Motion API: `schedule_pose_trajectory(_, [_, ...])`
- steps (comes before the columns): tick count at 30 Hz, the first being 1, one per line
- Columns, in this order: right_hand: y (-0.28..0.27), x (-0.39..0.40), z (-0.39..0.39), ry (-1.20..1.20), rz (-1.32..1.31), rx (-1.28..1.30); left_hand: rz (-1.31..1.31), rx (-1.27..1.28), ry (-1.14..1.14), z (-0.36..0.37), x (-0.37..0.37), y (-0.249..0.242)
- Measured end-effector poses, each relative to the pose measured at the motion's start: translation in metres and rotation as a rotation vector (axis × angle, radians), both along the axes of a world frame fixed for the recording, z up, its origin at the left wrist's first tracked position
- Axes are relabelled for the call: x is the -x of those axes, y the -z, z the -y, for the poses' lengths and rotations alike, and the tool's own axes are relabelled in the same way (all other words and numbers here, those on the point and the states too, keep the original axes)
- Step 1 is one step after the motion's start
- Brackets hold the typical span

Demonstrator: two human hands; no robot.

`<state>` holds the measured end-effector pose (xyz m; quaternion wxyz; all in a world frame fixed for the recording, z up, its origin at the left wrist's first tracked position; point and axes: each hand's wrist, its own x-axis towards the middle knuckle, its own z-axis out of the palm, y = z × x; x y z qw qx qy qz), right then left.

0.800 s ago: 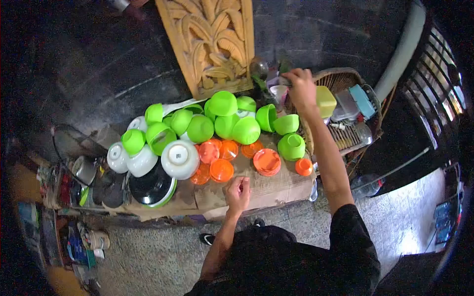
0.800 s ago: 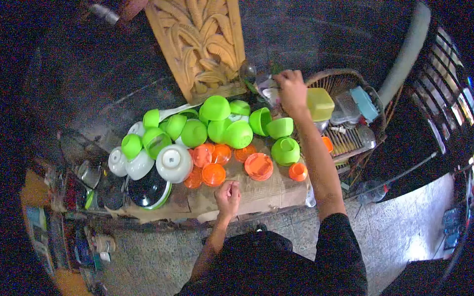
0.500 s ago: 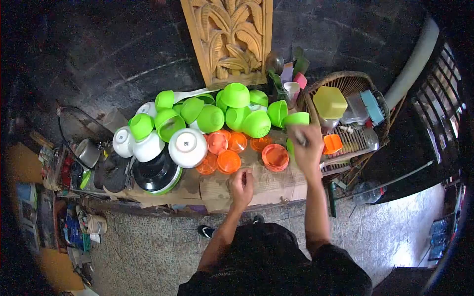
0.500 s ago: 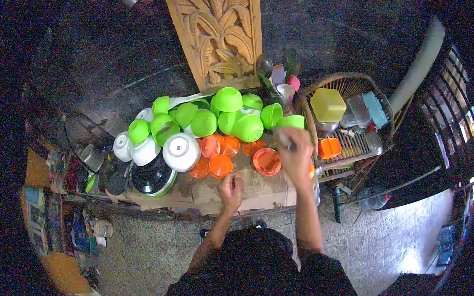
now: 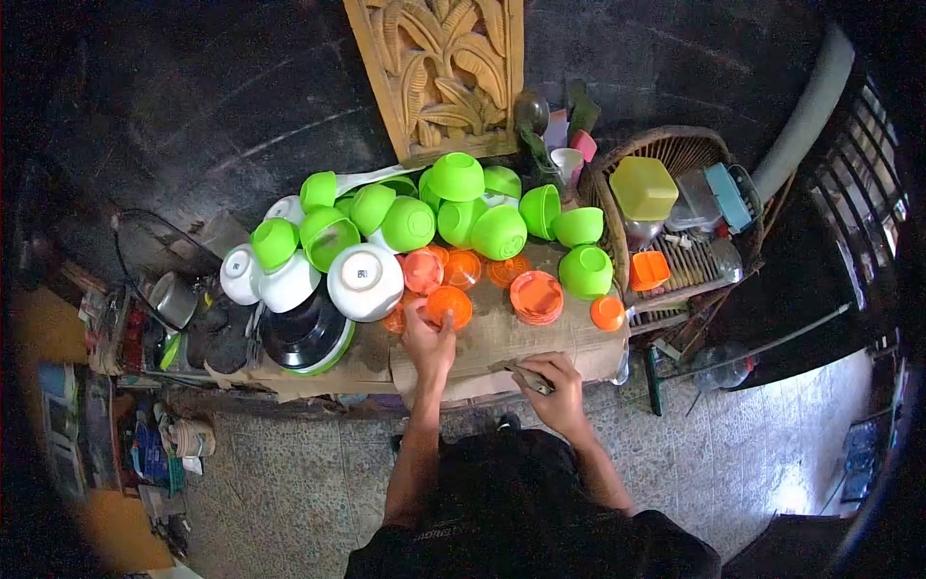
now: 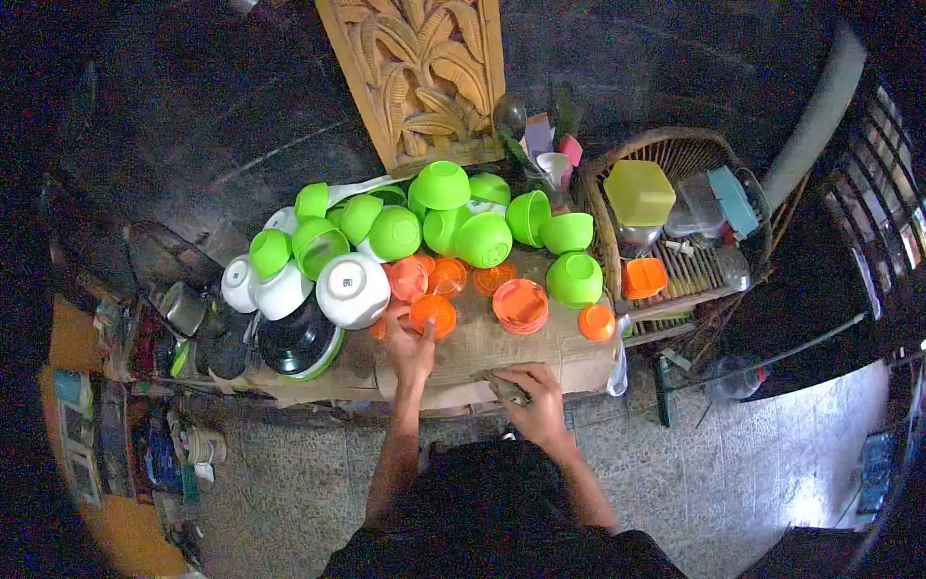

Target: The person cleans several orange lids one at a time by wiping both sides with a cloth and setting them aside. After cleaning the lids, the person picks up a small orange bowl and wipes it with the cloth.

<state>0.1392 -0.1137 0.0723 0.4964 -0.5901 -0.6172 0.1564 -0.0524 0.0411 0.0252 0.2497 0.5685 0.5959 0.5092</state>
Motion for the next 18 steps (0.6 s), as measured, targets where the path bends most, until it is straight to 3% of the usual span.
schedule_pose_trajectory(2, [-0.004,-0.001,0.000,0.003,-0.027,0.013,0.005,0.055,0.005,0.002,0.000,0.002])
schedule_pose_trajectory(4, [-0.005,-0.004,-0.001,0.012,-0.053,0.027,0.210,0.099,0.015,0.011,-0.003,-0.012])
schedule_pose_trajectory(8, [0.004,-0.005,-0.005,0.067,-0.253,0.119,0.438,0.032,0.159,0.016,0.000,0.009])
schedule_pose_trajectory(10, [0.005,-0.005,-0.005,0.079,-0.351,0.186,0.583,0.220,0.176,0.028,0.000,-0.012])
schedule_pose_trajectory(11, [0.003,-0.004,-0.006,0.072,-0.347,0.184,0.583,0.220,0.172,0.028,0.002,-0.012])
schedule_pose_trajectory(16, [0.002,0.001,-0.008,0.013,-0.314,0.190,0.065,0.188,0.043,0.021,0.021,-0.013])
schedule_pose_trajectory(18, [0.008,0.003,-0.008,-0.018,-0.314,0.184,0.203,0.195,0.096,0.020,0.028,-0.014])
